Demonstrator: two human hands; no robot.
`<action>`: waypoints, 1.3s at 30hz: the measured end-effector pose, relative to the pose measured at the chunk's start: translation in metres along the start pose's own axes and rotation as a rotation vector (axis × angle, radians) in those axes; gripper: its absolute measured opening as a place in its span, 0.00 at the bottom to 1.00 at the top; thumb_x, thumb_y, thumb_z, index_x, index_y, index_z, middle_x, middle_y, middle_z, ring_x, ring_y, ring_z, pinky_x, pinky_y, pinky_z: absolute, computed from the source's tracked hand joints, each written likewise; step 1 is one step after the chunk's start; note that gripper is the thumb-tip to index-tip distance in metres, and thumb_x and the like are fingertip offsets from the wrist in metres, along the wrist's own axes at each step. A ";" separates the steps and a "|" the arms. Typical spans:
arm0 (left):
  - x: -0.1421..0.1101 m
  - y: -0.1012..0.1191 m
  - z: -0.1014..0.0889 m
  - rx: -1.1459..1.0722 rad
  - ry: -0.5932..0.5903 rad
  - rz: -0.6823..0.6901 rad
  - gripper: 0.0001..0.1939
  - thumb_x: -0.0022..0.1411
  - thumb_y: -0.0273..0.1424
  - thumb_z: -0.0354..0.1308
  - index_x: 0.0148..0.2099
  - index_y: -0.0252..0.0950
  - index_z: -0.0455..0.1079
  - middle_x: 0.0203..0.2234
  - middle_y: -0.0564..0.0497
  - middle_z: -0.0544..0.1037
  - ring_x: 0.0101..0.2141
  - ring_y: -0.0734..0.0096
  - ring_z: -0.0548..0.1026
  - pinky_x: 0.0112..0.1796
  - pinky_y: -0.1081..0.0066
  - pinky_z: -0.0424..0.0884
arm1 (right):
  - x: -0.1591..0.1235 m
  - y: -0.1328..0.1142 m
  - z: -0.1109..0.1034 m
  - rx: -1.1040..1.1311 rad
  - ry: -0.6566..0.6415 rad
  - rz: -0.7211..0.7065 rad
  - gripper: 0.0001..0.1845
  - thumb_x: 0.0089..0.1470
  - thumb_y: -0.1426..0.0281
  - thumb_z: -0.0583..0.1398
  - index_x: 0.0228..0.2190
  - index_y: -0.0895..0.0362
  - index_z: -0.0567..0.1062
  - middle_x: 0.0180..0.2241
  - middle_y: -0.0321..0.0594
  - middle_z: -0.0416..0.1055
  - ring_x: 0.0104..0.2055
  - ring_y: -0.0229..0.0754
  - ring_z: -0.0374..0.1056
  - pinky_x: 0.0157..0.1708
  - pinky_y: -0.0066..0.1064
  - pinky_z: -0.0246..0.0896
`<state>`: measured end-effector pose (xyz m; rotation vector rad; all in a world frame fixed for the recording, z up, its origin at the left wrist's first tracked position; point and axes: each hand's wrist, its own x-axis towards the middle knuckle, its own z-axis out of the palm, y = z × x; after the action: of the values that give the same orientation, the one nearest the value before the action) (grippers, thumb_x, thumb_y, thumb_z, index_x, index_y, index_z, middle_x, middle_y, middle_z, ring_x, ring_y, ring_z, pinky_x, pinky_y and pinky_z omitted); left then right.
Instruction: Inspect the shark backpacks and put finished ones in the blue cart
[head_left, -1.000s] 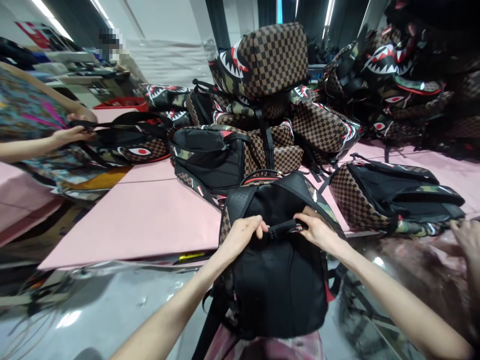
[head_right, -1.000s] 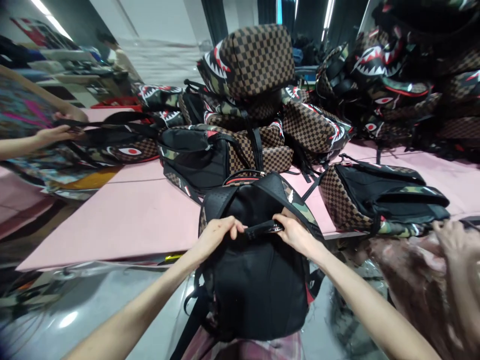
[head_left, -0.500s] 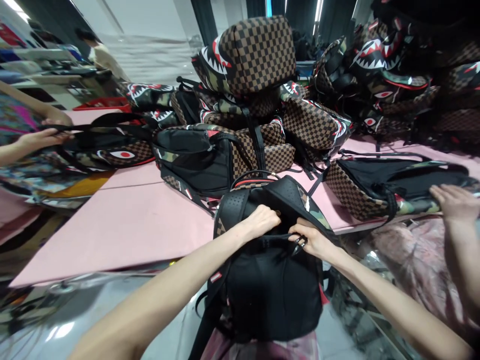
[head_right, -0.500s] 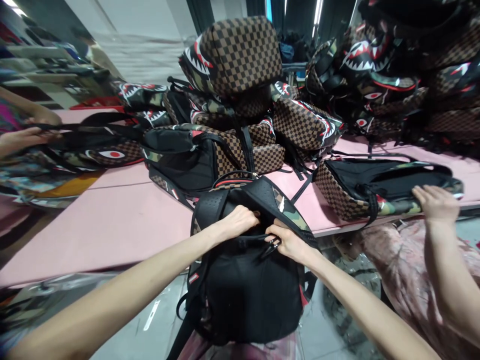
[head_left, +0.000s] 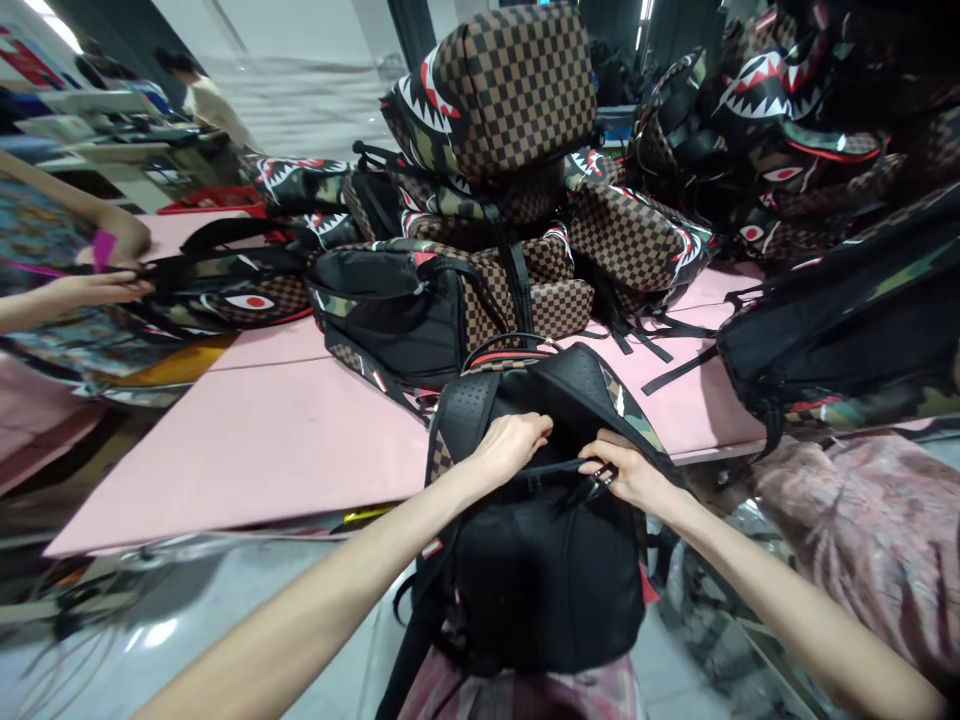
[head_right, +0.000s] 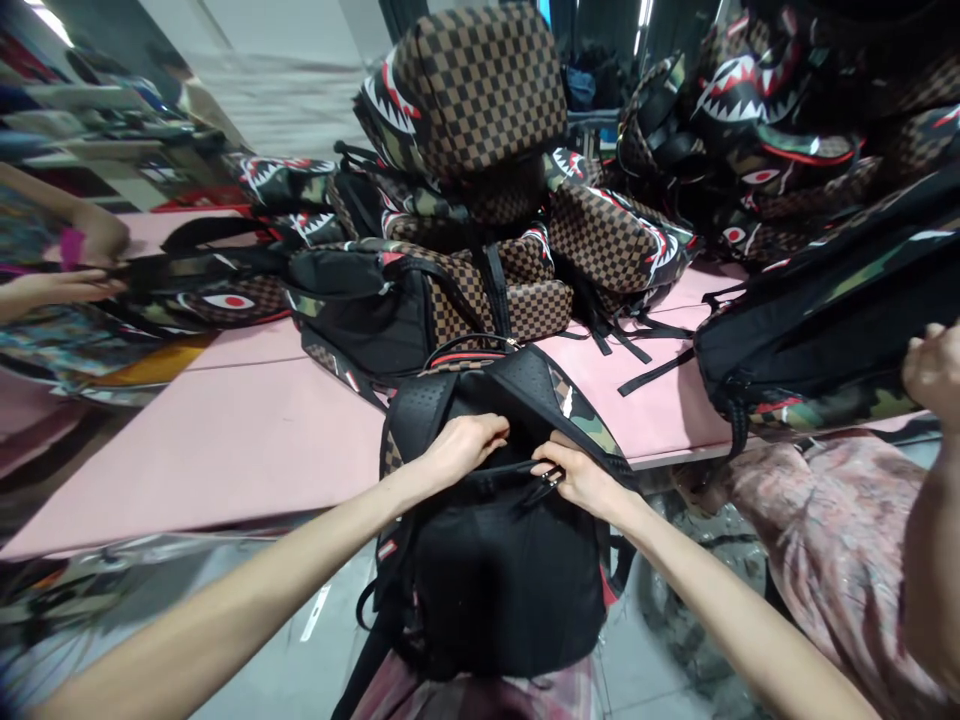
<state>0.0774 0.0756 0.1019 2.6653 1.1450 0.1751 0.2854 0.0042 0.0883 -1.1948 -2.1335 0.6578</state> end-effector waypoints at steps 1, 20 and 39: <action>0.004 0.002 -0.002 0.055 -0.033 0.039 0.07 0.59 0.25 0.51 0.38 0.36 0.69 0.30 0.50 0.75 0.28 0.70 0.72 0.26 0.74 0.59 | 0.000 0.000 0.001 0.002 0.000 -0.005 0.07 0.58 0.67 0.54 0.33 0.55 0.71 0.29 0.35 0.62 0.31 0.35 0.61 0.32 0.27 0.54; 0.013 0.008 0.005 -0.163 -0.092 -0.150 0.08 0.50 0.20 0.50 0.29 0.36 0.67 0.25 0.51 0.74 0.28 0.70 0.72 0.29 0.74 0.61 | 0.002 0.020 -0.007 -0.005 0.014 0.026 0.10 0.58 0.67 0.53 0.37 0.56 0.74 0.29 0.38 0.66 0.31 0.38 0.65 0.32 0.29 0.59; -0.009 0.013 0.018 -0.441 0.161 -0.569 0.14 0.49 0.21 0.53 0.40 0.36 0.58 0.24 0.52 0.76 0.27 0.69 0.74 0.33 0.70 0.67 | 0.081 -0.009 -0.004 -0.818 -0.265 -0.373 0.05 0.55 0.72 0.57 0.28 0.58 0.71 0.29 0.43 0.68 0.36 0.46 0.62 0.39 0.38 0.55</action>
<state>0.0836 0.0577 0.0878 1.8949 1.6379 0.4775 0.2495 0.0715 0.1179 -1.0584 -2.8752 -0.2834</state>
